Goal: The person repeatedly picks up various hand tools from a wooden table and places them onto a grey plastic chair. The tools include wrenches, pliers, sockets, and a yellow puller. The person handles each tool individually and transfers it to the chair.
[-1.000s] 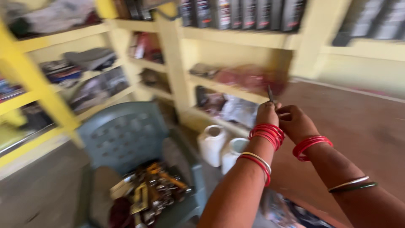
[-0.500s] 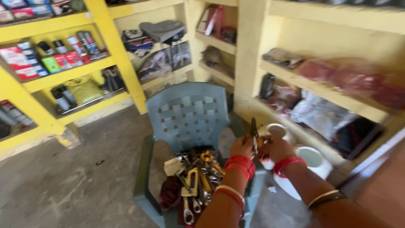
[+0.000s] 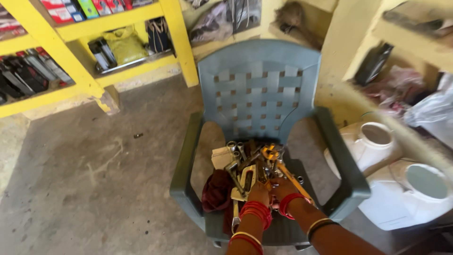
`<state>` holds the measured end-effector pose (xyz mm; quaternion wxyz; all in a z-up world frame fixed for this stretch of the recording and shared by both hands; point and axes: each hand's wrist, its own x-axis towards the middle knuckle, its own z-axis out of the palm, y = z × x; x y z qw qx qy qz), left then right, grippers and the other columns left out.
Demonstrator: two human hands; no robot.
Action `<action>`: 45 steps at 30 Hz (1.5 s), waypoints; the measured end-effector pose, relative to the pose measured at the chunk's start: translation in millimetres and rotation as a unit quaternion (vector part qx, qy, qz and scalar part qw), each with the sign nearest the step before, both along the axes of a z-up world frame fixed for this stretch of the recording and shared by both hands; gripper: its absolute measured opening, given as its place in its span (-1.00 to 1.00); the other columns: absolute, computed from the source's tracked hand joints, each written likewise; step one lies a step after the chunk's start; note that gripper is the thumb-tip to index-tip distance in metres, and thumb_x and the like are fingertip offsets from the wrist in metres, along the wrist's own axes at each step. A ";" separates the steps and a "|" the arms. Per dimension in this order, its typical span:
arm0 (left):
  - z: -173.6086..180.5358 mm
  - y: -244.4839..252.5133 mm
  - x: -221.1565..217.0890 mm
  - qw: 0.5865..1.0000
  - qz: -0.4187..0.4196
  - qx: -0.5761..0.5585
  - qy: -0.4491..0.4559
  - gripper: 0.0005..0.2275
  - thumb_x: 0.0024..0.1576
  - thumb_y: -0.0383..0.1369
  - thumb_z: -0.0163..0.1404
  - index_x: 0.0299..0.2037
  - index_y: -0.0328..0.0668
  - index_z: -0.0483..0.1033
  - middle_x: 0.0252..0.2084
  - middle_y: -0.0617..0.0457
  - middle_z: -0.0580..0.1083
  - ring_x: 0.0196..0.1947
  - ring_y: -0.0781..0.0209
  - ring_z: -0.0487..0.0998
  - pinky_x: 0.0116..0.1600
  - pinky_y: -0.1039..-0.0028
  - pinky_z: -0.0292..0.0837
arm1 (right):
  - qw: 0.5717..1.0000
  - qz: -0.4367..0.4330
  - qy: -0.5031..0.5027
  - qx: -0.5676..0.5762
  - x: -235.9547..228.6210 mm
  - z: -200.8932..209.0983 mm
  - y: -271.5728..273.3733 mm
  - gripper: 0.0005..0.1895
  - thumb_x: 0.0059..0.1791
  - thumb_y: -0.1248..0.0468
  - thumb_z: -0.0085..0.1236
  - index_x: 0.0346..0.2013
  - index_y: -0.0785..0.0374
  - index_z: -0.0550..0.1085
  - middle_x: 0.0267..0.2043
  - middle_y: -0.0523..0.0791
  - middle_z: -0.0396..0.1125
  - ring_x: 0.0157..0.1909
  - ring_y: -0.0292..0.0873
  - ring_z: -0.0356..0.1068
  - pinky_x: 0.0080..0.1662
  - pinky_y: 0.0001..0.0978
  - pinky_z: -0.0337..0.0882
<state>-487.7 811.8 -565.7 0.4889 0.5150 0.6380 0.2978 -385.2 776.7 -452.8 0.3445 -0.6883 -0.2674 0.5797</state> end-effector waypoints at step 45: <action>486.2 -189.9 189.9 0.755 -0.229 0.507 0.346 -0.47 0.23 -0.28 -0.25 0.46 -0.01 0.10 0.59 -0.04 -0.15 0.58 -0.08 -0.32 0.52 0.00 -0.55 | 0.664 -0.091 -0.577 0.467 235.8 312.2 -180.3 -0.55 -0.13 0.38 0.12 0.08 0.27 0.52 0.21 0.10 0.37 0.28 0.16 0.31 0.28 -0.08 0.31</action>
